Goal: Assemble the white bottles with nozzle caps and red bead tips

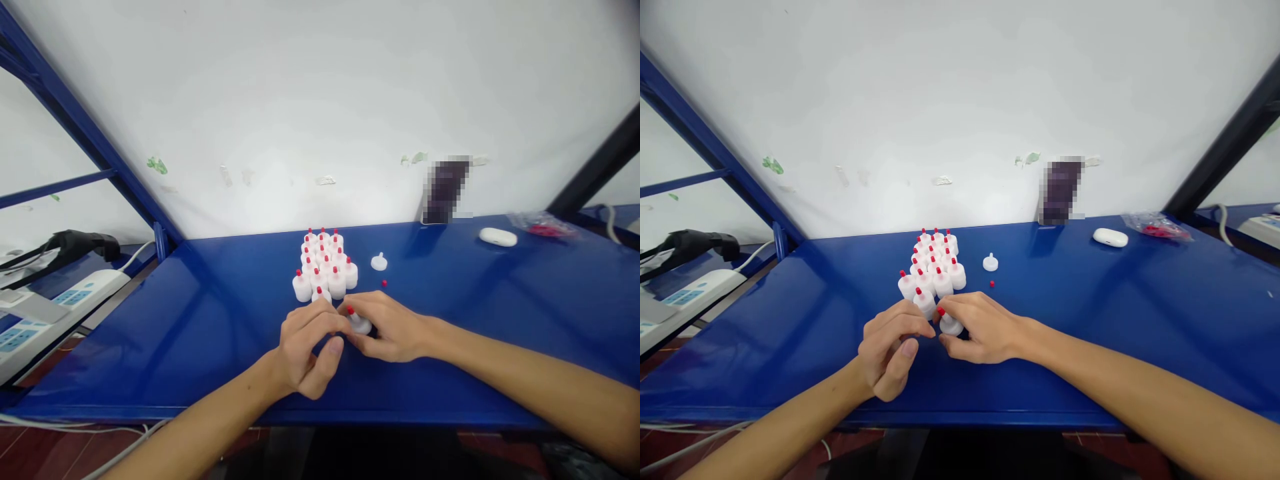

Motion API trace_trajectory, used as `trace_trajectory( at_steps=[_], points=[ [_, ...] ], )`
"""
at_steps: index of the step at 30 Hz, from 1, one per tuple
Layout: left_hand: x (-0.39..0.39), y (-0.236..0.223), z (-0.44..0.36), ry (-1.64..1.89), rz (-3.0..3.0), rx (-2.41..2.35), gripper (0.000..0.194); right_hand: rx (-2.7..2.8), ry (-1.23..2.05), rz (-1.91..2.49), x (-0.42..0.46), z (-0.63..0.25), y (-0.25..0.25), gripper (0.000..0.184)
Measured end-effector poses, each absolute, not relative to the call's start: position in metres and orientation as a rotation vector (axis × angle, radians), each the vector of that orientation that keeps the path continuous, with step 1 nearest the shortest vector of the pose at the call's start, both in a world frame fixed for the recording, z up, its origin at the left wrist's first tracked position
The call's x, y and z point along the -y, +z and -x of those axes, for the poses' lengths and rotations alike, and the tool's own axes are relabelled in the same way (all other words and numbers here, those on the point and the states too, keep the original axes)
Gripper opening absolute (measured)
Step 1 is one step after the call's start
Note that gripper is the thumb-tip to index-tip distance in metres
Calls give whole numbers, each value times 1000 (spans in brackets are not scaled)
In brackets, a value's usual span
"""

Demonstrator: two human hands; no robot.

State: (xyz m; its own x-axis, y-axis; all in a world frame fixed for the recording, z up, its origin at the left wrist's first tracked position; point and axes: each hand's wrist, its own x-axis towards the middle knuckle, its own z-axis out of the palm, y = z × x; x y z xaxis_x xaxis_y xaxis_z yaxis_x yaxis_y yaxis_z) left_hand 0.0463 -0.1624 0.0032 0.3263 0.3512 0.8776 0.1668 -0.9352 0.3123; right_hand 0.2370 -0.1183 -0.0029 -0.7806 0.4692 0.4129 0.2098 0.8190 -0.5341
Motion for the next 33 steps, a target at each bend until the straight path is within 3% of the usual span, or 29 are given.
trace_trajectory(
  at_steps=[9,18,26,33],
  points=[
    [155,1,-42,1609,-2441,-826,17,2315,686,484,129,-236,5,30],
    [152,4,-45,1387,-2665,-733,16,2433,517,504,127,-240,19,20],
    [149,6,-45,1095,-2936,-882,14,2501,477,517,124,-246,31,24],
    [148,8,-45,1246,-3108,-855,25,2408,246,452,120,-249,30,19]
  ],
)
